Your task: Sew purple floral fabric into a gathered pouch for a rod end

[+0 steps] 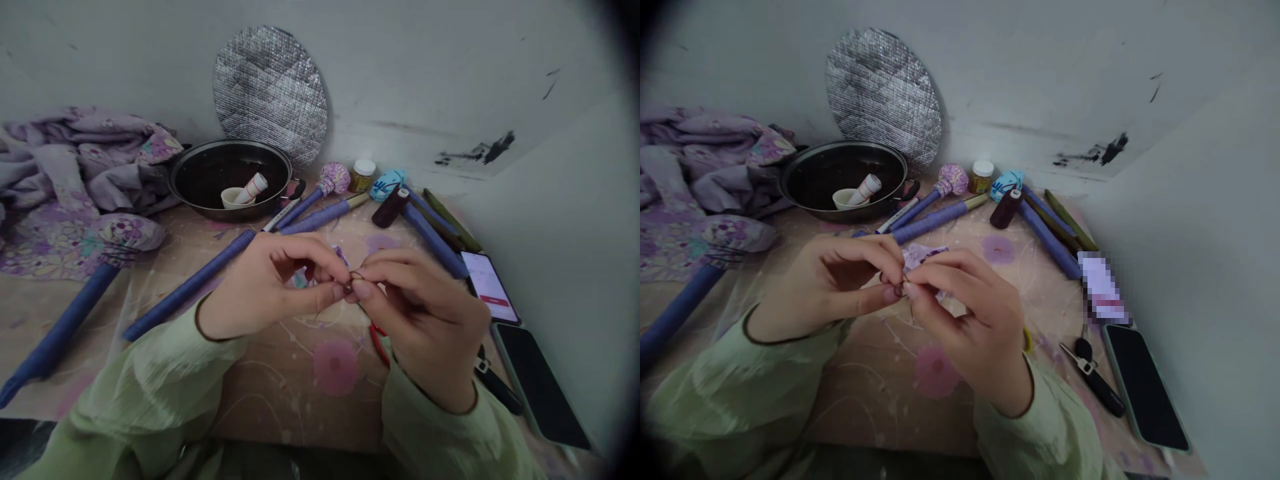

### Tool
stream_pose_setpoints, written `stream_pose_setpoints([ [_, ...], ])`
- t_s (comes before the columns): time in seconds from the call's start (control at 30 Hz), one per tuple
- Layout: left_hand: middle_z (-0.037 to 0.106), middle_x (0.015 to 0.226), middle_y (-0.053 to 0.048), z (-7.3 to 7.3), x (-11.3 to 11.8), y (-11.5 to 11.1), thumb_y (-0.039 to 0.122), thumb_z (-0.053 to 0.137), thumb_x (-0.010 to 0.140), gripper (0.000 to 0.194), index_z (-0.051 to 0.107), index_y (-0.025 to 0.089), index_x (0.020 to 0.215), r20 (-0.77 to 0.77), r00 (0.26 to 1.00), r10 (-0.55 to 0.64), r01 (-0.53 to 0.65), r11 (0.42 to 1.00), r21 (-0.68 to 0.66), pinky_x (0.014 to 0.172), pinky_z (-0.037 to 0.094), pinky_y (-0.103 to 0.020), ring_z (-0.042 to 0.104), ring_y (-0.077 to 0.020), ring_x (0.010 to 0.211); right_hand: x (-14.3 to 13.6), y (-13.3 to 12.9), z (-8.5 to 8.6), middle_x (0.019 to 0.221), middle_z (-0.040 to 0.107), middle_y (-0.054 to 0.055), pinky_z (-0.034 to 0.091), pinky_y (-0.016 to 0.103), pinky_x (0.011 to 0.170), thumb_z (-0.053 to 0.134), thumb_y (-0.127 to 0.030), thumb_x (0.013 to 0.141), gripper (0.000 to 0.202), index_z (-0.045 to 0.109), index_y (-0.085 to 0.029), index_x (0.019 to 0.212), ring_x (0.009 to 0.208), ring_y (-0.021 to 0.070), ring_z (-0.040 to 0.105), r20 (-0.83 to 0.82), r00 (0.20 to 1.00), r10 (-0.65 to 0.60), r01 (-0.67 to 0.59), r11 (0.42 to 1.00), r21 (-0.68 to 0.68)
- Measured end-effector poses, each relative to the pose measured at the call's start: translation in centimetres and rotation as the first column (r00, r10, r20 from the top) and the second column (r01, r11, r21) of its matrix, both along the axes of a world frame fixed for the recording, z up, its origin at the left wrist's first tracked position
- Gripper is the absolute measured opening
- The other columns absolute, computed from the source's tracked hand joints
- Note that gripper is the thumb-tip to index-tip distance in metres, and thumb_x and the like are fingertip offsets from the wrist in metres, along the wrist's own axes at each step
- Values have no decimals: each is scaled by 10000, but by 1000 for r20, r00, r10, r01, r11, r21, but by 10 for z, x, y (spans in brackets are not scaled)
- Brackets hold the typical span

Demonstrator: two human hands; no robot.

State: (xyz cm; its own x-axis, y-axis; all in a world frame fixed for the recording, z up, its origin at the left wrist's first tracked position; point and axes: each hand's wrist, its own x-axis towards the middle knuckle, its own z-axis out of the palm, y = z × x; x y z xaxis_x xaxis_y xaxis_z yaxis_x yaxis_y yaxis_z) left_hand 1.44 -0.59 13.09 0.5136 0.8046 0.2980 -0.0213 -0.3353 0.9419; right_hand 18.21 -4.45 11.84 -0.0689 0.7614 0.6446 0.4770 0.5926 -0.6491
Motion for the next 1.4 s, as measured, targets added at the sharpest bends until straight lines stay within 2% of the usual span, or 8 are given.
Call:
stream_pose_setpoints([
  [0.43, 649, 684, -17, 1, 2, 0, 259, 699, 706, 104, 661, 165, 680, -21, 999, 44, -44, 999, -10, 562, 472, -221, 573, -110, 630, -2, -3, 1, 810, 654, 1, 492, 283, 575, 635, -88, 727, 185, 649, -249, 817, 650, 130, 579, 0, 1000, -5, 5, 1000, -4],
  [0.57, 630, 659, -13, 0, 1, -1, 258, 685, 715, 113, 649, 159, 675, -24, 999, 49, -49, 999, 8, 553, 460, -220, 555, -104, 609, -5, -2, 0, 772, 639, -6, 477, 291, 611, 624, -94, 735, 158, 648, -239, 795, 692, 134, 578, -111, 993, 31, -36, 998, -43],
  [0.7, 598, 623, -7, 0, -1, -2, 223, 663, 723, 99, 630, 148, 668, -39, 999, 27, -27, 1000, 11, 548, 447, -221, 537, -101, 592, -4, -2, 0, 678, 598, -18, 448, 266, 586, 630, -125, 743, 106, 652, -226, 769, 657, 115, 544, -227, 971, 69, -105, 983, -149],
  [0.8, 583, 618, -2, 1, -1, -2, 163, 647, 710, 64, 615, 145, 658, -49, 999, 0, 0, 1000, 3, 553, 434, -217, 522, -97, 597, -1, -2, -2, 663, 585, -21, 423, 241, 548, 639, -157, 749, 85, 662, -233, 779, 634, 103, 513, -364, 928, 85, -176, 958, -225],
  [1.0, 570, 624, 2, 3, -1, -3, 118, 631, 694, 67, 609, 135, 633, -97, 994, -56, 56, 998, -7, 579, 419, -213, 499, -89, 607, 3, 3, -4, 686, 593, -25, 427, 216, 540, 662, -216, 743, 62, 678, -261, 782, 617, 86, 501, -646, 757, 98, -381, 870, -314],
  [1.13, 610, 668, -24, 5, -3, -1, 215, 655, 710, 81, 661, 135, 716, -107, 991, -85, 76, 993, -90, 570, 429, -220, 523, -106, 620, 4, 3, -2, 683, 614, -20, 457, 224, 572, 694, -228, 700, 39, 691, -251, 732, 625, 88, 539, -716, 696, 51, -438, 820, -368],
  [1.23, 630, 715, -43, 3, -3, 1, 304, 642, 746, 175, 686, 143, 798, -34, 999, -31, 25, 987, -157, 583, 447, -233, 559, -129, 661, 3, 3, 0, 653, 627, -17, 472, 234, 590, 717, -231, 656, 37, 699, -244, 685, 635, 99, 566, -748, 663, 25, -477, 785, -396],
  [1.4, 643, 733, -44, 2, 0, -1, 301, 658, 745, 159, 705, 149, 741, 39, 999, -38, 46, 977, -208, 621, 460, -243, 566, -125, 668, 1, 5, 1, 655, 644, -21, 467, 234, 561, 731, -211, 629, 60, 710, -259, 659, 621, 100, 578, -755, 656, 8, -493, 761, -421],
])
